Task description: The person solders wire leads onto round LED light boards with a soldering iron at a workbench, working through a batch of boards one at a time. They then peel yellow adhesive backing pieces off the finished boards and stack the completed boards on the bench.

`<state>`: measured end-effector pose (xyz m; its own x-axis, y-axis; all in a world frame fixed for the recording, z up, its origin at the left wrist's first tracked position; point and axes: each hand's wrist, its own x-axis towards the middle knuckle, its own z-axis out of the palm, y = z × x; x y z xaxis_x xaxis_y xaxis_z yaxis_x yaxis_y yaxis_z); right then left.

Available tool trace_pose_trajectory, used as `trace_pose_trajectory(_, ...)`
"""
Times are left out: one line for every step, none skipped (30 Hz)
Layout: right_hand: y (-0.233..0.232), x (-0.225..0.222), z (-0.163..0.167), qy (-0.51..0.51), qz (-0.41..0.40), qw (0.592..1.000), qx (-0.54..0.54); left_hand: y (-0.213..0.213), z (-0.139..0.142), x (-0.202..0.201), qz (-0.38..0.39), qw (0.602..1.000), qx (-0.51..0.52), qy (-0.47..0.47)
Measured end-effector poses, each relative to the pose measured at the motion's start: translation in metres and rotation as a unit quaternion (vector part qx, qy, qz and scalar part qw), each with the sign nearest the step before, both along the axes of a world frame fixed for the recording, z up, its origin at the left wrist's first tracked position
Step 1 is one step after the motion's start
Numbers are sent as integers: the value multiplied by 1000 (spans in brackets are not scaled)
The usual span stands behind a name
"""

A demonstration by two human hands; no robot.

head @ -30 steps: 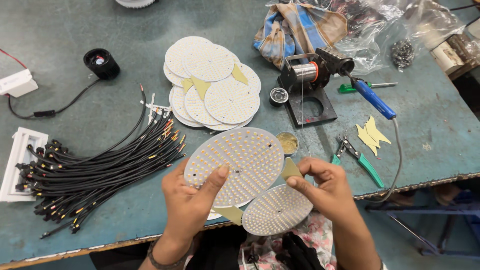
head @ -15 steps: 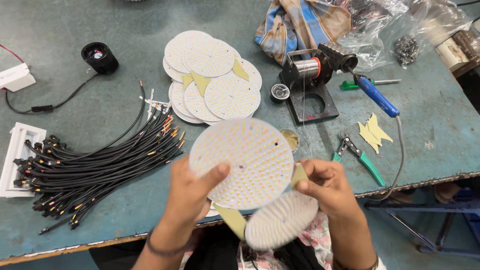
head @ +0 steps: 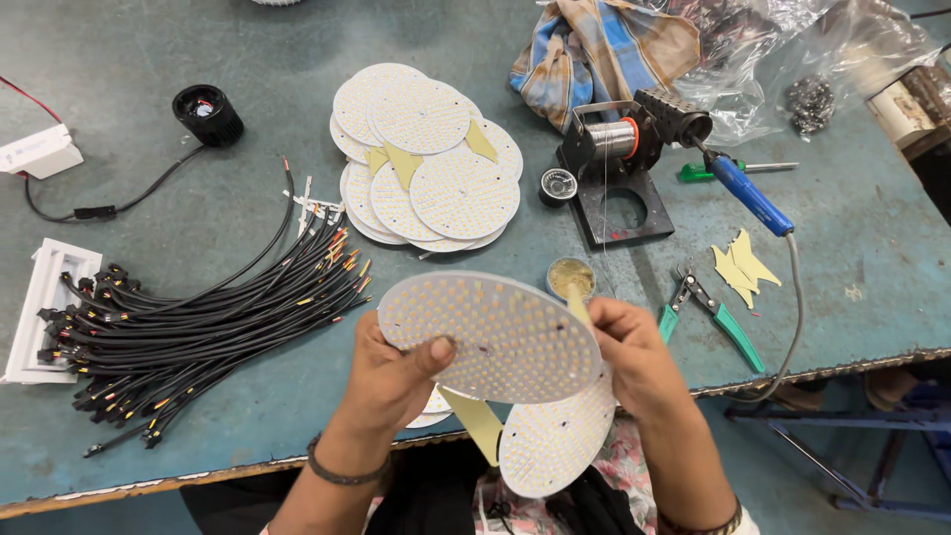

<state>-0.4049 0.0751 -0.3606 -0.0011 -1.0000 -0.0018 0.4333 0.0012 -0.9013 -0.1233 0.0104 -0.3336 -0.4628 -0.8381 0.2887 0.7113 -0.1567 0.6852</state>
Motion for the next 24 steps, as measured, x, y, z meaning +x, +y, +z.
trace_pose_trajectory(-5, 1, -4, -15, 20, 1000, -2, -3, -3, 1, 13, 1000, 23, -14)
trace_pose_trajectory(-6, 2, -8, -32, 40, 999, -3, -5, -5, 1, 26, 998, 48, -29)
trace_pose_trajectory(-7, 2, -10, -8, 21, 1000, -10, -6, -7, 2, 39, 996, 74, -44)
trace_pose_trajectory(-7, 3, -11, 16, 3, 1000, -16, -6, -9, 2, 11, 996, 86, -18)
trace_pose_trajectory(-5, 4, -10, 41, -16, 999, -22, -4, -11, 1, -18, 995, 99, 8)
trace_pose_trajectory(-4, 5, -8, 34, -38, 998, -22, -1, -12, 1, -46, 992, 111, 34)
trace_pose_trajectory(-4, 6, -5, 29, -62, 997, -24, 3, -14, -3, -62, 993, 98, -14)
trace_pose_trajectory(-4, 7, -1, 24, -85, 996, -26, 9, -17, -10, -78, 992, 84, -61)
trace_pose_trajectory(-6, 8, 3, 1, -100, 995, -29, 16, -20, -15, -95, 987, 68, -108)
trace_pose_trajectory(-8, 10, 7, -21, -115, 993, -31, 22, -23, -21, -81, 986, 34, -145)
trace_pose_trajectory(-10, 13, 10, -43, -130, 990, -34, 30, -26, -27, -66, 981, 1, -181)
trace_pose_trajectory(-12, 15, 11, -55, -143, 988, -26, 35, -29, -32, -51, 974, -33, -217)
trace_pose_trajectory(-13, 18, 12, -66, -156, 985, -18, 36, -32, -37, -31, 973, 0, -228)
trace_pose_trajectory(-13, 21, 12, -76, -168, 983, -8, 36, -34, -40, -10, 970, 35, -240)
trace_pose_trajectory(-12, 23, 11, -47, -178, 983, -15, 37, -35, -41, 12, 965, 71, -251)
trace_pose_trajectory(-9, 26, 9, -18, -187, 982, -23, 35, -35, -42, 14, 967, 65, -244)
trace_pose_trajectory(-6, 27, 7, 11, -196, 980, -33, 34, -35, -42, 17, 970, 58, -237)
trace_pose_trajectory(-2, 29, 5, 153, -269, 949, -64, 33, -33, -41, 19, 972, 50, -230)
trace_pose_trajectory(1, 31, 4, 290, -335, 892, -92, 33, -31, -42, 18, 970, 48, -236)
trace_pose_trajectory(4, 32, 3, 419, -393, 810, -118, 33, -28, -41, 18, 969, 45, -243)
trace_pose_trajectory(6, 33, 4, 448, -393, 776, -207, 33, -25, -41, 17, 967, 43, -250)
trace_pose_trajectory(7, 33, 6, 474, -388, 734, -293, 34, -22, -41, 17, 967, 33, -253)
trace_pose_trajectory(7, 32, 9, 494, -378, 686, -377, 34, -20, -40, 18, 966, 22, -256)
trace_pose_trajectory(6, 31, 13, 421, -364, 777, -295, 35, -18, -39, 19, 965, 11, -260)
